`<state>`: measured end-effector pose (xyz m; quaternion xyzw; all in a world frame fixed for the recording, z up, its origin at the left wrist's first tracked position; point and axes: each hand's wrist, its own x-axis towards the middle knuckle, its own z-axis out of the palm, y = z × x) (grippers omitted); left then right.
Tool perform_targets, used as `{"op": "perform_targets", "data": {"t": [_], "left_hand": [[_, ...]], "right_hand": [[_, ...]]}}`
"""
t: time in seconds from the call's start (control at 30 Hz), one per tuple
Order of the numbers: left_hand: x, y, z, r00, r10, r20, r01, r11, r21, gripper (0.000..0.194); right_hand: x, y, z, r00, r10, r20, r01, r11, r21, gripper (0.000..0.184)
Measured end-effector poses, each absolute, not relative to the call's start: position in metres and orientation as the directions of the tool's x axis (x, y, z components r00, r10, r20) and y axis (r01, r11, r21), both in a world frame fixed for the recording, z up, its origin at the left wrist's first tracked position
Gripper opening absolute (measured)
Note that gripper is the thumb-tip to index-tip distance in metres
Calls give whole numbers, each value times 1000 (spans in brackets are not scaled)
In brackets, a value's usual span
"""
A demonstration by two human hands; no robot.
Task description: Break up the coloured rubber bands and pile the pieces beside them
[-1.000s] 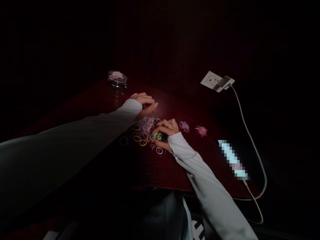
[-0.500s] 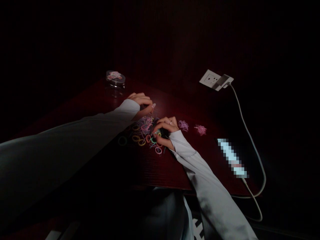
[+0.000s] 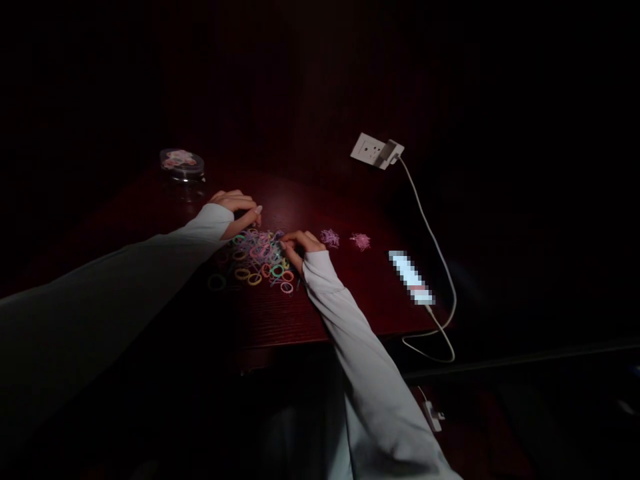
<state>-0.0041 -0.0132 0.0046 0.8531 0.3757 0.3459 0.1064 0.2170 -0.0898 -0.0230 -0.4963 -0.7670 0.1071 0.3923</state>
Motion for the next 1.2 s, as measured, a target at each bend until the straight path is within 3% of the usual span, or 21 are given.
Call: {"op": "perform_targets", "data": {"t": [0.37,0.67,0.83,1.2], "left_hand": [[-4,-5,-7,561,600,571,514,-793,328,58],[-5,5,-19,583,570,579,505,-812,291,53],[-1,0,-15,626,485,610,441,-866,236,49],[2,-5,-12,555,592,584,488,-801,348,39]], "right_hand": [[214,-98,-14,-79,886,457,853,297,-428,32],[220,-91,-18,-123,876,467,882,312,-353,36],[218,-85,-16,-53,914,403,922,200,-333,35],[217,-92,-6,-18,910,415,958,134,-252,48]]}}
